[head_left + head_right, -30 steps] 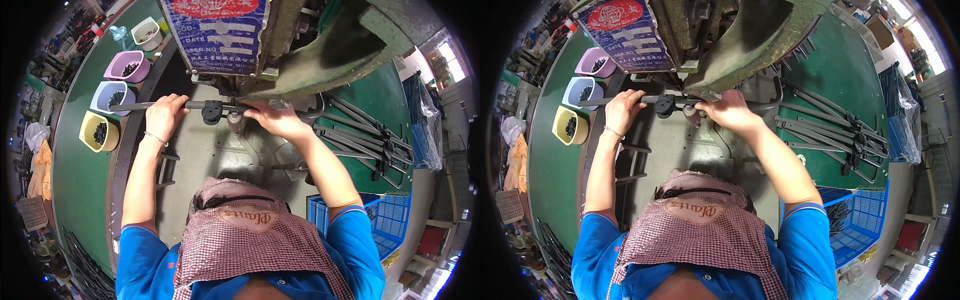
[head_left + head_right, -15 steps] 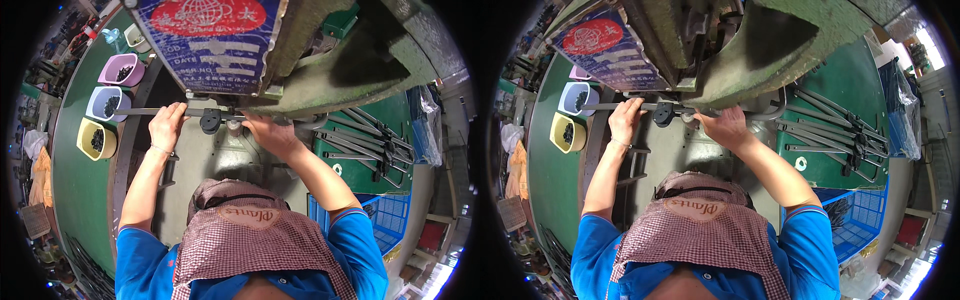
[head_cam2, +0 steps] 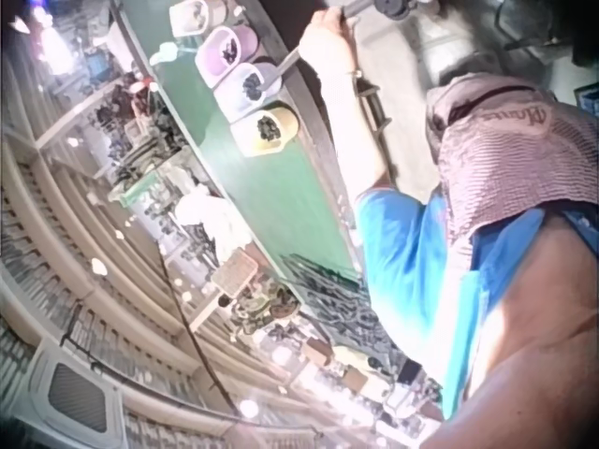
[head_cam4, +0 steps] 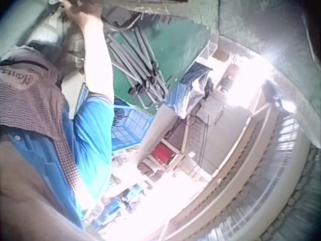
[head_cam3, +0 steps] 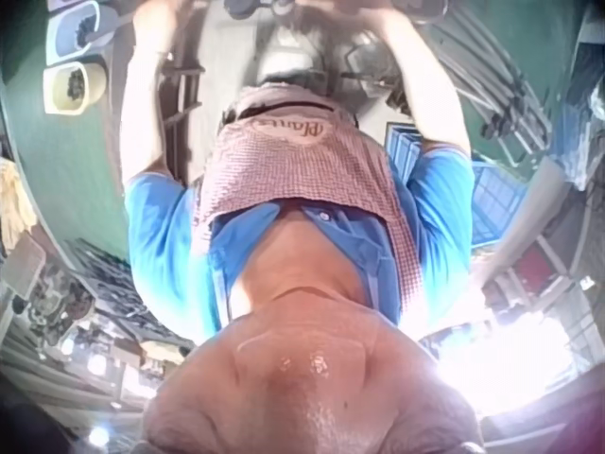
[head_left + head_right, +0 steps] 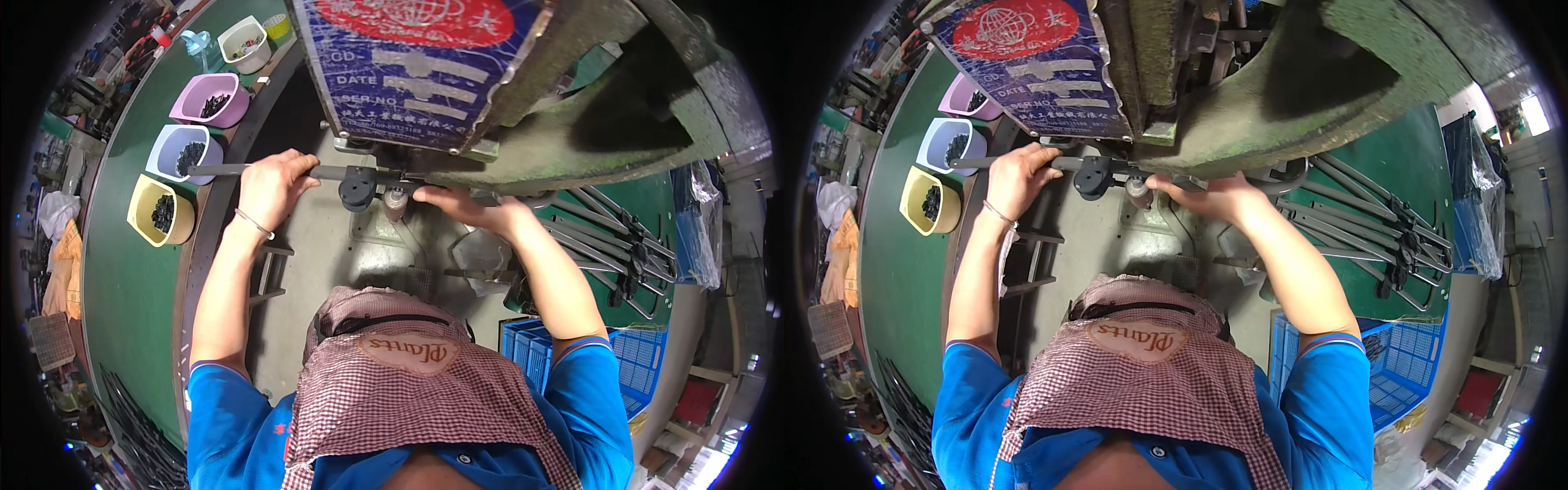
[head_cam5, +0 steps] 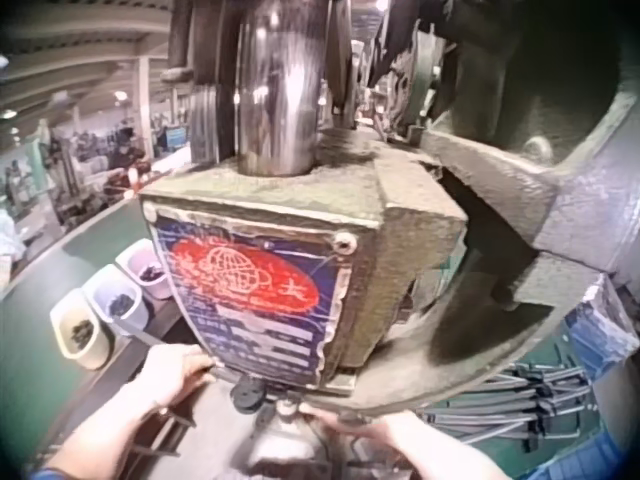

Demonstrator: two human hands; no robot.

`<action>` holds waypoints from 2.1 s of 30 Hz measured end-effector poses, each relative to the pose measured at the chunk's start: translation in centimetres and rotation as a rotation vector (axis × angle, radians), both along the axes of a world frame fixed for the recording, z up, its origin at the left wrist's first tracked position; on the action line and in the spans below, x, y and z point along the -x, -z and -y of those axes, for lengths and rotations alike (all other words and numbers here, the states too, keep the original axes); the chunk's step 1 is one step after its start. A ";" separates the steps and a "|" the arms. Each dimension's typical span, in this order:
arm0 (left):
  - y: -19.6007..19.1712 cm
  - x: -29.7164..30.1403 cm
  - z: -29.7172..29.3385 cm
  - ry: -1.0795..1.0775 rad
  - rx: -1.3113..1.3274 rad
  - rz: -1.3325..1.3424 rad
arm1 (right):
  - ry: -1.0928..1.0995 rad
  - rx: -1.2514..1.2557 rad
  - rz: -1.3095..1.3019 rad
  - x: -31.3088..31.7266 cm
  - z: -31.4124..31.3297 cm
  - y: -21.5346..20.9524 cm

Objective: The person repeatedly picks up long metal rods and small black plastic components, inserts the components into the rods, and places the assembled units into a blue crate. The process is repeated continuously at a workbench with bins of parts nearby.

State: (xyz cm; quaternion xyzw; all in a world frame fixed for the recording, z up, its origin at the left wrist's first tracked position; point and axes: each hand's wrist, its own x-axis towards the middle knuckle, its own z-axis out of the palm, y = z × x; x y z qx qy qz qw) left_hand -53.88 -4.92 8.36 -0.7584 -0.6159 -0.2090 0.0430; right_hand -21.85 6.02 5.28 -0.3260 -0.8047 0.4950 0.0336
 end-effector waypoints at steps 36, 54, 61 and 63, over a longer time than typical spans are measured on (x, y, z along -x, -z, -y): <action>0.9 -9.9 3.9 0.362 0.398 1.891 | 0.320 -0.626 -0.567 6.8 10.4 -0.9; 1.1 -5.4 2.9 -0.047 -0.082 0.954 | 0.631 -1.052 -0.338 4.9 7.2 0.8; 2.0 0.3 1.2 -0.085 -0.134 0.296 | 0.612 -1.073 -0.180 6.2 6.9 1.6; 2.1 1.4 1.0 -0.039 -0.087 0.176 | 0.607 -1.107 -0.183 6.2 6.8 1.7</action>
